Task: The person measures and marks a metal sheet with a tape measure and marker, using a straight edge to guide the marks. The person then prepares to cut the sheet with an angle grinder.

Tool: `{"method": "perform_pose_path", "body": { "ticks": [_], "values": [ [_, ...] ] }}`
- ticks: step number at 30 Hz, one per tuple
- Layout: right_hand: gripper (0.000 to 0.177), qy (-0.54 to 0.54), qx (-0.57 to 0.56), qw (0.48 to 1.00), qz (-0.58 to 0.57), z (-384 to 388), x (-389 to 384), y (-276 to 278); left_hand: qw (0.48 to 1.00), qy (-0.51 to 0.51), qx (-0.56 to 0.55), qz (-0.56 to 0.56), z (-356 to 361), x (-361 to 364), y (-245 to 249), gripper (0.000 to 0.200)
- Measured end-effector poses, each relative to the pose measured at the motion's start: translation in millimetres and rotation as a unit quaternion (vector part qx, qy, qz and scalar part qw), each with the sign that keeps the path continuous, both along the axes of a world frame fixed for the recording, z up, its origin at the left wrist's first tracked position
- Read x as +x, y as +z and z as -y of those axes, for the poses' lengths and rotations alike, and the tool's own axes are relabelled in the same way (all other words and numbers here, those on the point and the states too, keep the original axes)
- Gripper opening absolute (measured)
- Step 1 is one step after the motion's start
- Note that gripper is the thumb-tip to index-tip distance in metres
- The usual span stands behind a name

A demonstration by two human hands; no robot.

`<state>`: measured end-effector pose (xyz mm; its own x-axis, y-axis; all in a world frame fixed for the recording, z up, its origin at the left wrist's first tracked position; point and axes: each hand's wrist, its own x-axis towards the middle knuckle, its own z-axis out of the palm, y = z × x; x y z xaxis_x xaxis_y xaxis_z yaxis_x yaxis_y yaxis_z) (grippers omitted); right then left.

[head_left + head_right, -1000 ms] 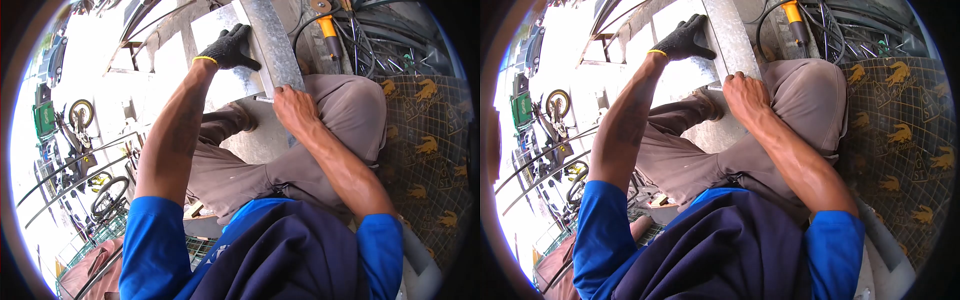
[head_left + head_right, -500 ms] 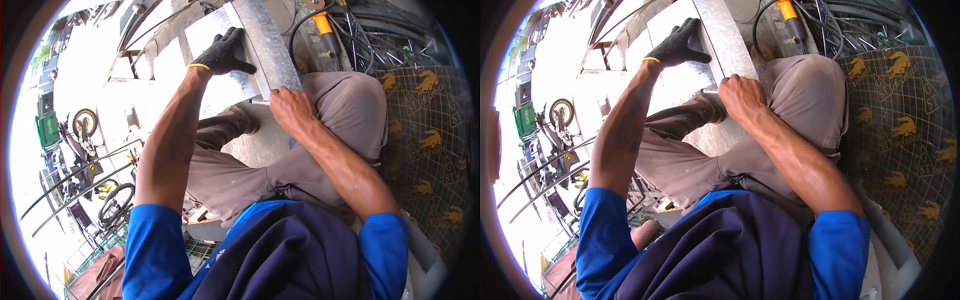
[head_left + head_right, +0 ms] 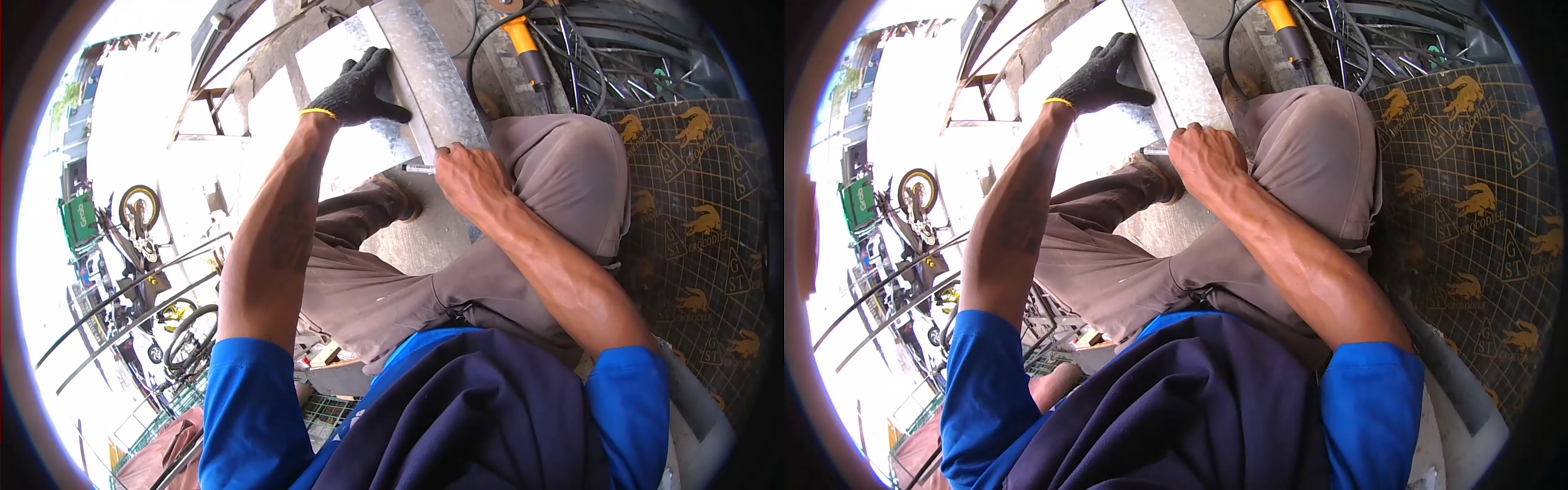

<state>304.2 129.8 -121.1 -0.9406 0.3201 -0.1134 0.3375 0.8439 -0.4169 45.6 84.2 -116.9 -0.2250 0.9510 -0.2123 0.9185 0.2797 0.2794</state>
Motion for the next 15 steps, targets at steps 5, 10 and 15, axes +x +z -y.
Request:
{"method": "perform_pose_path", "body": {
  "ticks": [5, 10, 15],
  "values": [
    [0.006, -0.003, 0.006, 1.000, -0.004, 0.9, 0.1, 0.0, 1.000, 0.001, -0.004, -0.005, -1.5, -0.2, 0.4, 0.123],
    [0.007, 0.000, -0.011, 1.000, 0.010, -1.8, -0.5, 1.3, 1.000, 0.005, -0.001, -0.001, -0.3, -2.6, -3.2, 0.124],
    [0.010, -0.028, -0.030, 0.999, -0.001, -0.8, -0.5, -2.5, 0.999, 0.002, -0.015, 0.047, -3.9, -5.0, 0.4, 0.121]
  ]
}}
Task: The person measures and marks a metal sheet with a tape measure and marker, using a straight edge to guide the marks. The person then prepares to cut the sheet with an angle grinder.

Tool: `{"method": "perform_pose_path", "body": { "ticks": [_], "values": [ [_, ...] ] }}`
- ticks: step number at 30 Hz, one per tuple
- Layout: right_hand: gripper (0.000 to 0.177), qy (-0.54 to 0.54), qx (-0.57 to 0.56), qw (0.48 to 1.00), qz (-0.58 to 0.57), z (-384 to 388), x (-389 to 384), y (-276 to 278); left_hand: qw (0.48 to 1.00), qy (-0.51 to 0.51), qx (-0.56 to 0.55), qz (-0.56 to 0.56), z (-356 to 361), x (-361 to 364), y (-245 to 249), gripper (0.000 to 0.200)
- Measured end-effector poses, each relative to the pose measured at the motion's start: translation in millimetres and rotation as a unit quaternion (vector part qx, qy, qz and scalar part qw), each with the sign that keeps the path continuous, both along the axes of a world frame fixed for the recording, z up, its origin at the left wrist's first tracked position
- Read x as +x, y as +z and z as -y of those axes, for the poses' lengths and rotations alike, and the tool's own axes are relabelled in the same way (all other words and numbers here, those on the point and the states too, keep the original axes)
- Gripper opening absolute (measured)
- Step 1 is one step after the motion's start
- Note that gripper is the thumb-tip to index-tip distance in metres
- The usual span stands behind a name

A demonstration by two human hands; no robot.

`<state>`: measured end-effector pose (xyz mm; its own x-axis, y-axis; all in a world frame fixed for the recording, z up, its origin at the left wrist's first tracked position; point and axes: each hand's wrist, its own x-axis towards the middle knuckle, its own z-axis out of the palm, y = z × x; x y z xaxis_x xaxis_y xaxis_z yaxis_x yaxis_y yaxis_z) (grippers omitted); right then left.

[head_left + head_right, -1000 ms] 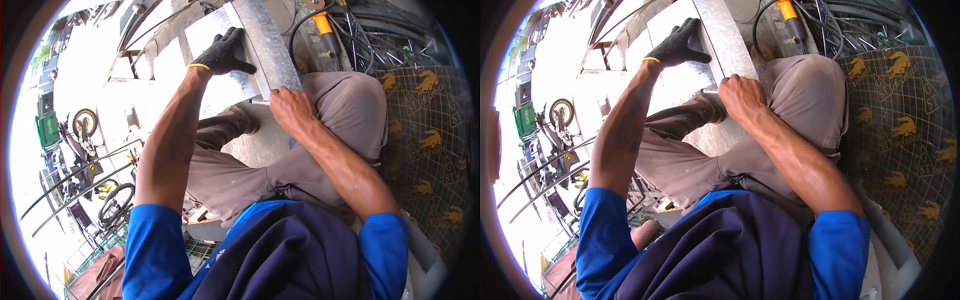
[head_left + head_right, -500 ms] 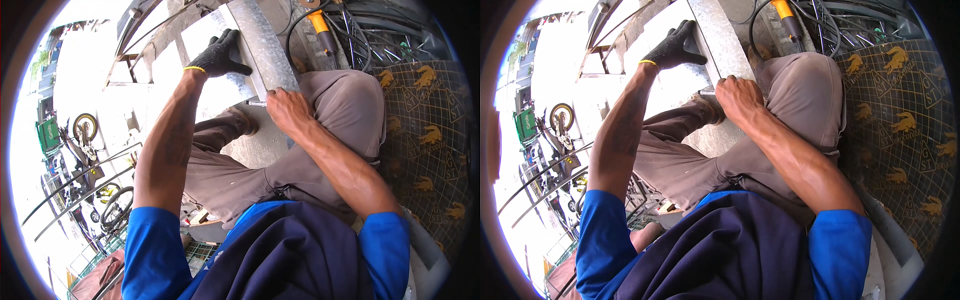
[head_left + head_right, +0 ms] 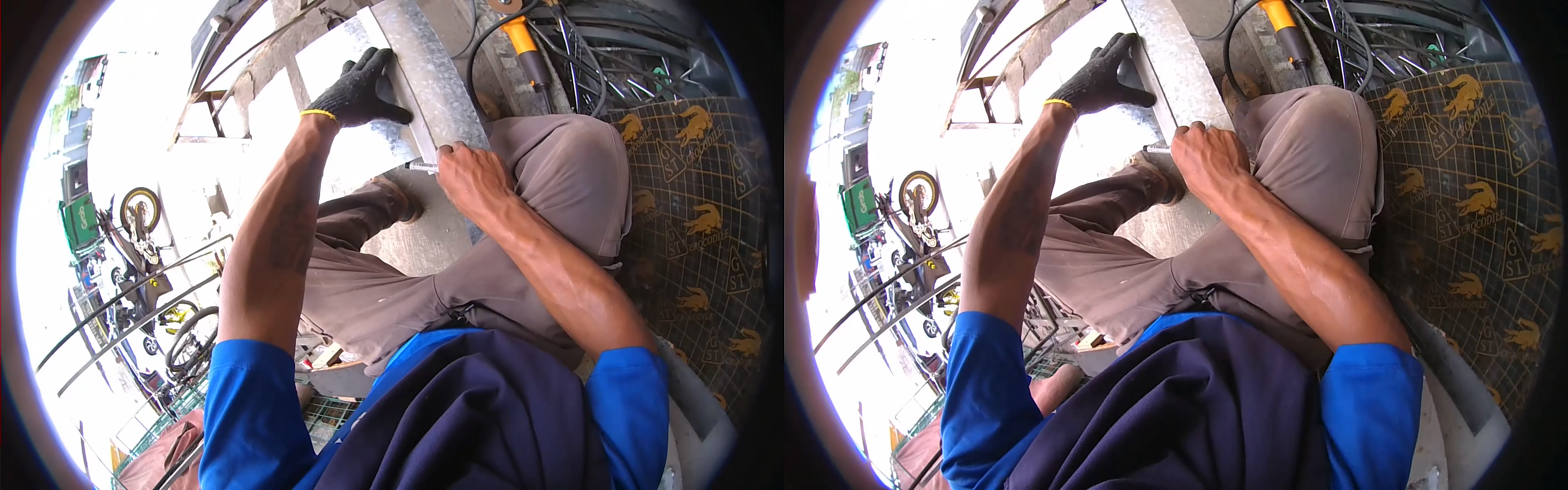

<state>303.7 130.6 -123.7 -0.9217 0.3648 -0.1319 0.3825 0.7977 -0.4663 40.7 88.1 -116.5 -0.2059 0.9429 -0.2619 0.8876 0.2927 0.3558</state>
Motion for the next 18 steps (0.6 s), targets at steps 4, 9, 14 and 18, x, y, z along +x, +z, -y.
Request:
{"method": "perform_pose_path", "body": {
  "ticks": [4, 9, 14, 18],
  "values": [
    [0.010, 0.017, 0.009, 1.000, -0.002, -0.8, 1.6, 2.2, 0.998, -0.018, 0.002, -0.060, 2.5, 2.7, -0.7, 0.114],
    [0.008, 0.021, -0.002, 1.000, 0.015, -2.1, 0.1, 6.7, 0.999, -0.031, -0.002, -0.044, 2.5, 0.2, -0.1, 0.107],
    [0.008, 0.026, 0.000, 1.000, 0.017, -2.4, 0.8, 6.5, 0.999, -0.020, -0.020, -0.030, 1.5, 2.8, 4.6, 0.103],
    [0.008, 0.021, -0.004, 1.000, 0.014, -1.7, 0.5, 6.1, 0.999, -0.022, -0.025, -0.035, 1.9, 4.9, 8.2, 0.103]
  ]
}}
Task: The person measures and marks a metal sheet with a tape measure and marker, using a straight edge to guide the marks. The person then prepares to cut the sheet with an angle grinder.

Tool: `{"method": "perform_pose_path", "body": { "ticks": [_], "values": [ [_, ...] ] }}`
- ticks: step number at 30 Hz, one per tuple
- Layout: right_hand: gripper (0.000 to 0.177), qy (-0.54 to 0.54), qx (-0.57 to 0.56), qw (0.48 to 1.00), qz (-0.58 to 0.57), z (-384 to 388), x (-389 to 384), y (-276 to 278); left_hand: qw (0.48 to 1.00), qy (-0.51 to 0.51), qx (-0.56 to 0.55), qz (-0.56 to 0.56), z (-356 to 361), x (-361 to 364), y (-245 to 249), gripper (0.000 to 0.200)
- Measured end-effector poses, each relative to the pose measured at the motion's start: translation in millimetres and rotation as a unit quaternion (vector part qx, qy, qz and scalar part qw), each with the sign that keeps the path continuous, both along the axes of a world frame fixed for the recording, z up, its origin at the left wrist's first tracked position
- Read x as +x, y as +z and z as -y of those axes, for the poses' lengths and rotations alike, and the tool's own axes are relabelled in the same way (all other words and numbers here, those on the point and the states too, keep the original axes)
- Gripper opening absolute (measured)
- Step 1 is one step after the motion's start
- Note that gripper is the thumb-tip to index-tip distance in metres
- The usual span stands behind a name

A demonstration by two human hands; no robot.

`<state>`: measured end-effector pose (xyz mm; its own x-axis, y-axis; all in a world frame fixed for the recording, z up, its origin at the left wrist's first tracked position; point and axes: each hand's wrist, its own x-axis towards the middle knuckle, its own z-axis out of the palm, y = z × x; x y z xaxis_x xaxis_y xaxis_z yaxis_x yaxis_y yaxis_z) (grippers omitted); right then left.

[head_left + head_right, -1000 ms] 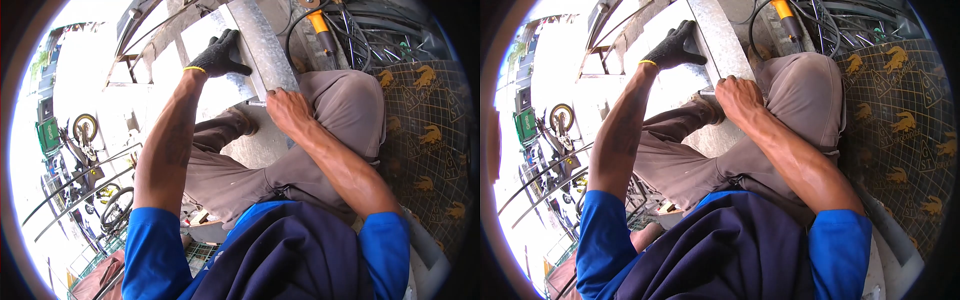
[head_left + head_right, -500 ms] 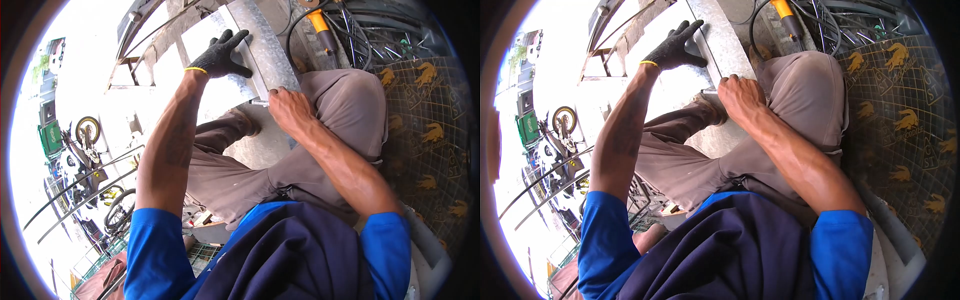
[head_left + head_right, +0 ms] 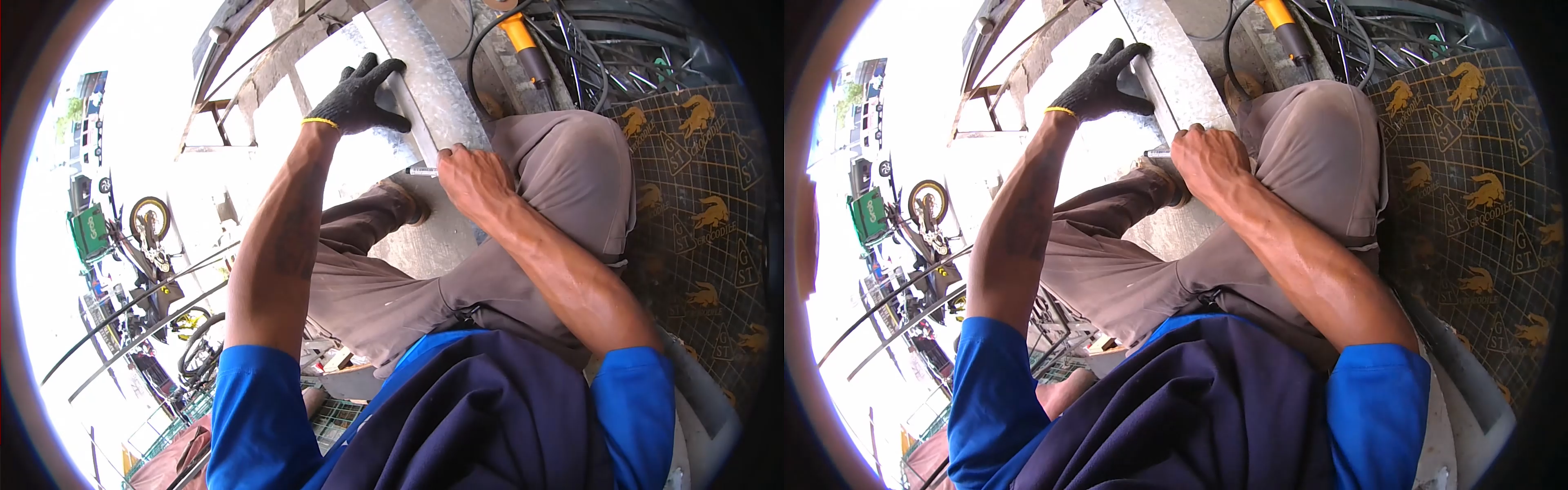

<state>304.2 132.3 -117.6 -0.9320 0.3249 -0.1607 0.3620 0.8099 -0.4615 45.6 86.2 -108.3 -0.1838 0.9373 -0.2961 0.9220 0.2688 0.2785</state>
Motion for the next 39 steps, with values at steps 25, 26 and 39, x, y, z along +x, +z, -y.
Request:
{"method": "perform_pose_path", "body": {
  "ticks": [25, 26, 39],
  "values": [
    [0.008, 0.004, 0.008, 1.000, 0.006, 1.0, 0.2, -0.4, 1.000, 0.013, 0.012, 0.000, 1.6, -0.2, -3.4, 0.116],
    [0.008, 0.007, 0.009, 1.000, 0.009, 0.7, 0.1, 1.3, 1.000, 0.013, 0.010, -0.001, 1.5, -0.1, -3.6, 0.117],
    [0.008, 0.009, -0.004, 1.000, 0.013, 1.7, -0.3, -1.5, 0.998, 0.056, -0.004, 0.036, -3.4, 4.4, 3.7, 0.121]
  ]
}}
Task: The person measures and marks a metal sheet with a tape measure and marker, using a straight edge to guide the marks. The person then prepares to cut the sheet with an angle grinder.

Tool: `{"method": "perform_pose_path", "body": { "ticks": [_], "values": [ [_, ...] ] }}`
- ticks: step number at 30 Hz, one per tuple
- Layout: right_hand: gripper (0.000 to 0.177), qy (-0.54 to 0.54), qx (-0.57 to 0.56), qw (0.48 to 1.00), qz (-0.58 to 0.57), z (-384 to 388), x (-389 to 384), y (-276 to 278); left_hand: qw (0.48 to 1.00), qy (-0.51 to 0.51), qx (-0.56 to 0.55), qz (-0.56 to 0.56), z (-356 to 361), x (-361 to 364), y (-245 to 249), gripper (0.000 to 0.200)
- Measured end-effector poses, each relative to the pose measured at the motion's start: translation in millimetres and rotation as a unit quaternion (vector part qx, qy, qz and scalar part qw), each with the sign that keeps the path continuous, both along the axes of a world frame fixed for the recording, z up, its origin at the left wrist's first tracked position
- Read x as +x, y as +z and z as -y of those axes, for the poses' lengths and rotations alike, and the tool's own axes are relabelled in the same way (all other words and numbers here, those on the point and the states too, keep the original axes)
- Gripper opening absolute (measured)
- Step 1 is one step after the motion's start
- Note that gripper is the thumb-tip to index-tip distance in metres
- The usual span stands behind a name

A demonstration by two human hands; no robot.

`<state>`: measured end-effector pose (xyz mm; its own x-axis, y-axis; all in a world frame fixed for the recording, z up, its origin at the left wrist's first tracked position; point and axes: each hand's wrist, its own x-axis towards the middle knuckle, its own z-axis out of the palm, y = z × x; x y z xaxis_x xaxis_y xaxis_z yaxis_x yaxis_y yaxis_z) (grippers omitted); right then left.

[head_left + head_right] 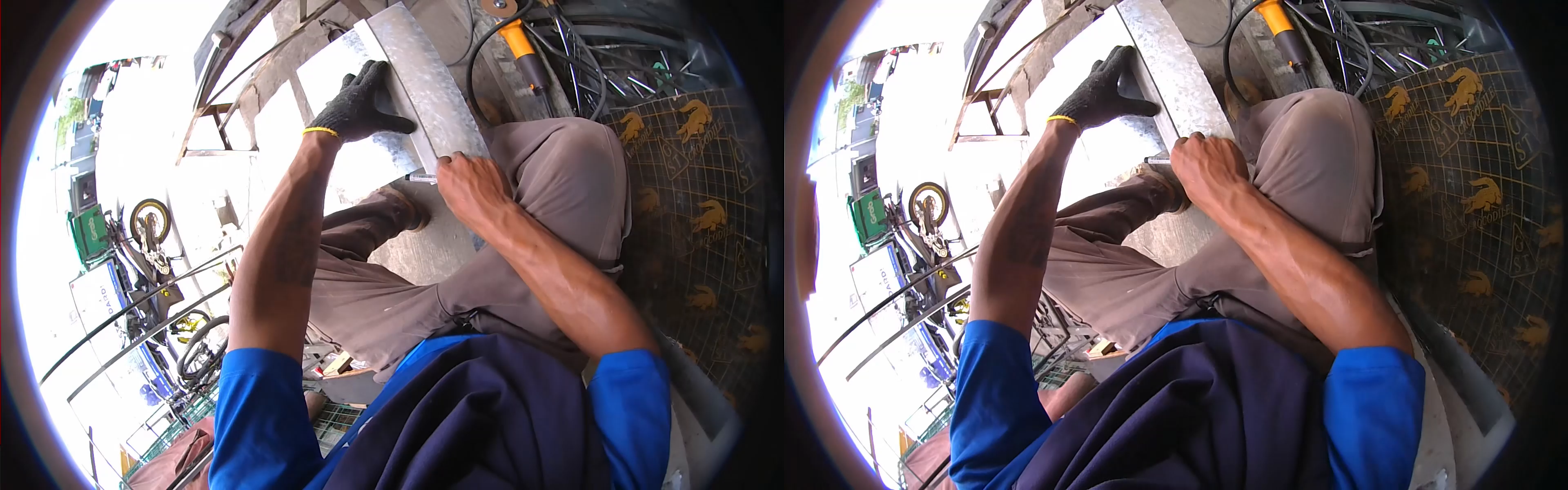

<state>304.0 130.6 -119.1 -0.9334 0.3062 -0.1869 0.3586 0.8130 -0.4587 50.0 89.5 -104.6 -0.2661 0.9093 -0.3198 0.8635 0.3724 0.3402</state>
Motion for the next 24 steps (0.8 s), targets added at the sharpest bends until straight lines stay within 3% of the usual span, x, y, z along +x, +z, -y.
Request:
{"method": "perform_pose_path", "body": {
  "ticks": [7, 9, 12, 21, 24],
  "values": [
    [0.010, -0.023, 0.002, 1.000, -0.020, 2.0, 5.0, 7.7, 0.999, 0.032, -0.001, -0.031, 3.2, 4.8, -0.4, 0.123],
    [0.018, -0.051, -0.073, 0.996, 0.001, 0.1, 7.2, 21.3, 0.998, 0.037, -0.002, -0.047, 4.4, 3.0, -4.6, 0.125],
    [0.013, -0.036, -0.106, 0.994, 0.010, 1.2, 10.9, 32.9, 0.998, 0.044, -0.003, -0.043, 7.0, 2.6, -4.8, 0.126],
    [0.019, -0.013, -0.278, 0.960, 0.030, -18.5, 1.7, 72.0, 0.997, 0.056, -0.048, -0.033, 0.6, 6.1, 8.4, 0.121],
    [0.019, -0.020, -0.254, 0.966, 0.046, -19.6, 1.3, 66.9, 0.997, 0.054, -0.048, -0.025, -5.0, 3.5, 11.7, 0.119]
  ]
}}
